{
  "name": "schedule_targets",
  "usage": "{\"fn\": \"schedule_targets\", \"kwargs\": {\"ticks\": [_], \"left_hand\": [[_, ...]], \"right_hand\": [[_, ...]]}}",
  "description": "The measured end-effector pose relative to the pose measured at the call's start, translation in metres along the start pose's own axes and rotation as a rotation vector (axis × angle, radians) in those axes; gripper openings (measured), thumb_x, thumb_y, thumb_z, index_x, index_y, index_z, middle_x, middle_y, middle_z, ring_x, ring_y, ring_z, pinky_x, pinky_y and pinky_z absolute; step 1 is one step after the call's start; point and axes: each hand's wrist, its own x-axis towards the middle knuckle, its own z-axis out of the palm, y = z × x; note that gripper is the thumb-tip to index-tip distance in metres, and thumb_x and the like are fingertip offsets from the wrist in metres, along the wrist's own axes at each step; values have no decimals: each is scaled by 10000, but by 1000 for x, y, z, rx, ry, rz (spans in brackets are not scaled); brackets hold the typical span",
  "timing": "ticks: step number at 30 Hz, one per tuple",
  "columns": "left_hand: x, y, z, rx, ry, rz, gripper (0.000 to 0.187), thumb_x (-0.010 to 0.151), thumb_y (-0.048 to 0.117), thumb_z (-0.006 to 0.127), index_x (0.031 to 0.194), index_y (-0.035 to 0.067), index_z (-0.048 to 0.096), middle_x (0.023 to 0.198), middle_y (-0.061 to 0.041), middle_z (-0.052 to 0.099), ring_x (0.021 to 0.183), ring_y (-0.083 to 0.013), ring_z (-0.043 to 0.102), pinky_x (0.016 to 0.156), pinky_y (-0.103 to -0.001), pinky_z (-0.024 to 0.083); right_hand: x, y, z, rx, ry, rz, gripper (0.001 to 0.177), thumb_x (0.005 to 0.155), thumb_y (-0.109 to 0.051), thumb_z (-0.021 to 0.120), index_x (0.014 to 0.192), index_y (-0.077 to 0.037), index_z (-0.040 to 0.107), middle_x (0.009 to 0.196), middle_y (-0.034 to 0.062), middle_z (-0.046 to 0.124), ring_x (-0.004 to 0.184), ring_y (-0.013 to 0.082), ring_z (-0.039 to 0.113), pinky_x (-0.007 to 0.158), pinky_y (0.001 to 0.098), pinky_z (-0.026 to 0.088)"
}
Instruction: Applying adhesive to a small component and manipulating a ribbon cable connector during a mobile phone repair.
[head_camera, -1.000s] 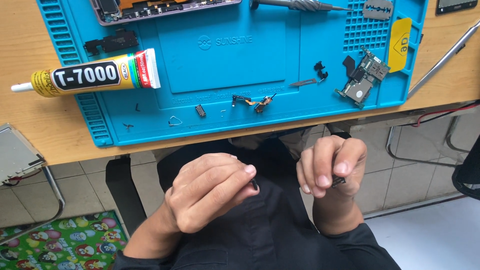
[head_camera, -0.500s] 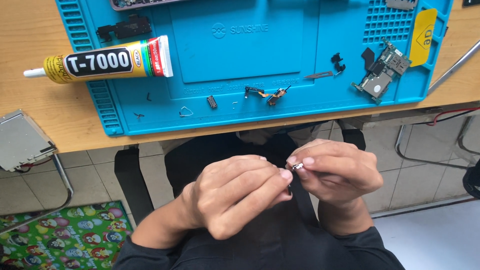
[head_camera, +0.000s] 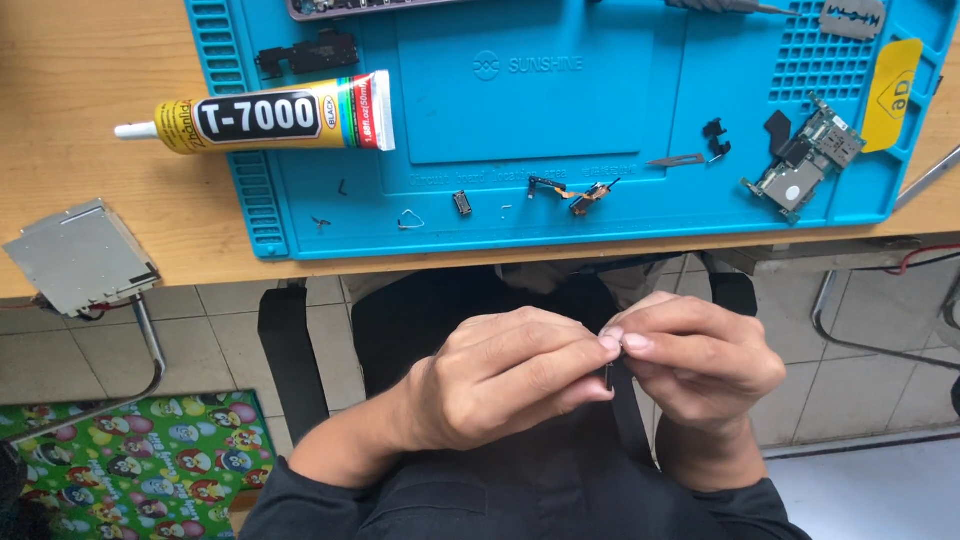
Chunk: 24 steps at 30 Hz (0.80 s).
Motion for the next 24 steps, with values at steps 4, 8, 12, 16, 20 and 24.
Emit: {"fn": "schedule_targets", "kwargs": {"ticks": [4,8,12,16,20,24], "left_hand": [[-2,1,0,-56,-30,-40,219,1027,5,678,1176,-144,618,1101,-239,699,916,-348,756,823,-400,678],[-1,1,1,-54,-39,-58,193,1024,0,672,1151,-135,622,1079,-226,695,912,-337,747,808,-394,663],[3,5,-2,-67,-52,-50,183,1020,-20,662,1132,-158,618,1070,-250,691,907,-363,753,822,-408,680],[2,6,-2,-60,-78,-53,204,1027,-15,658,1154,-167,608,1083,-259,693,917,-370,756,831,-413,682],[3,5,-2,-6,-89,-4,218,1034,-14,665,1172,-171,601,1058,-258,688,889,-363,749,819,-406,693],[6,4,-3,1,-96,22,198,1033,-30,656,1140,-189,605,1030,-276,680,872,-377,741,803,-422,694]], "right_hand": [[-3,7,1,214,9,40,194,925,-91,717,1104,-35,667,964,134,711,800,237,764,708,282,679],[-1,11,-1,278,-36,54,222,912,-133,744,1097,-33,674,961,121,686,792,259,748,710,304,677],[2,5,1,256,-16,51,202,926,-174,739,1086,-69,675,939,112,676,788,225,737,706,294,679],[5,4,1,261,-18,-10,227,914,-150,759,1107,-69,673,962,103,674,801,210,721,709,282,672],[5,1,1,294,-27,34,229,886,-141,785,1087,-97,683,948,94,678,787,221,692,708,288,651],[1,6,-3,354,-80,71,246,886,-119,789,1107,-106,682,966,100,688,788,225,706,714,294,644]]}}
